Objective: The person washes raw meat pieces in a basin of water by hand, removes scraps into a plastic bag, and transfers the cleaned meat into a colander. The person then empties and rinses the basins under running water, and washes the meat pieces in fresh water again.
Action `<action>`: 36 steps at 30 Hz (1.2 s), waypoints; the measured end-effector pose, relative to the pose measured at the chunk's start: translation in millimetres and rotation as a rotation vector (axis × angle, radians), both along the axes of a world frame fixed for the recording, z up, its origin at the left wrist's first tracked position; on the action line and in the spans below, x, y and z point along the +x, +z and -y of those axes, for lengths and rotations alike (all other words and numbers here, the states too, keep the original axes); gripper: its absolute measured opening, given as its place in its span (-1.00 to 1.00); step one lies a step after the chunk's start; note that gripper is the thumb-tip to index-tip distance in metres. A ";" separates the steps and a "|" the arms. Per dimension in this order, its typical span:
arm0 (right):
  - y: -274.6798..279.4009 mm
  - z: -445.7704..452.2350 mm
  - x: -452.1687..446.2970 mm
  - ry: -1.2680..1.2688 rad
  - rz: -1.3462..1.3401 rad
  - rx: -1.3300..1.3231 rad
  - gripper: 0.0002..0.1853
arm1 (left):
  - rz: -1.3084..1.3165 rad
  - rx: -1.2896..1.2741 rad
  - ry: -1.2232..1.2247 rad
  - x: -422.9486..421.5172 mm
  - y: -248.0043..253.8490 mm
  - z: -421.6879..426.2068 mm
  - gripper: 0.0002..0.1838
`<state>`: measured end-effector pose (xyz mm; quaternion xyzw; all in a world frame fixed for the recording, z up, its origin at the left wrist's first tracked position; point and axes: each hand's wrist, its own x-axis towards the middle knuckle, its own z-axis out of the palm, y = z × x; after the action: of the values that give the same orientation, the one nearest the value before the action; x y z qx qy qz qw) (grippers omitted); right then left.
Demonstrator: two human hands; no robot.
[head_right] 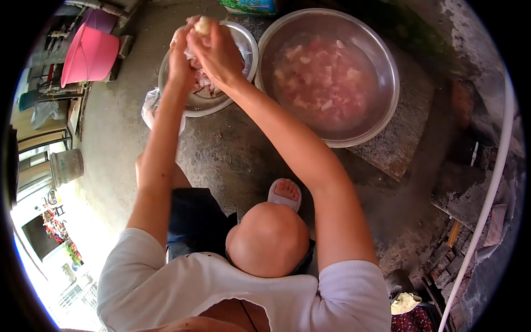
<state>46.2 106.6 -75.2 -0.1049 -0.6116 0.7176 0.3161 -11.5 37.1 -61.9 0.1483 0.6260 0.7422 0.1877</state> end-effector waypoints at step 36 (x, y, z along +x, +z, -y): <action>-115.5 -112.0 170.3 -0.340 0.349 -0.434 -0.60 | 1.047 0.132 -0.253 162.6 -133.1 -132.4 -0.58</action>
<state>216.4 218.6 -190.8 -0.3921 -0.4629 0.7394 0.2921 151.0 169.5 -195.0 -0.1554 0.3780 0.7263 0.5527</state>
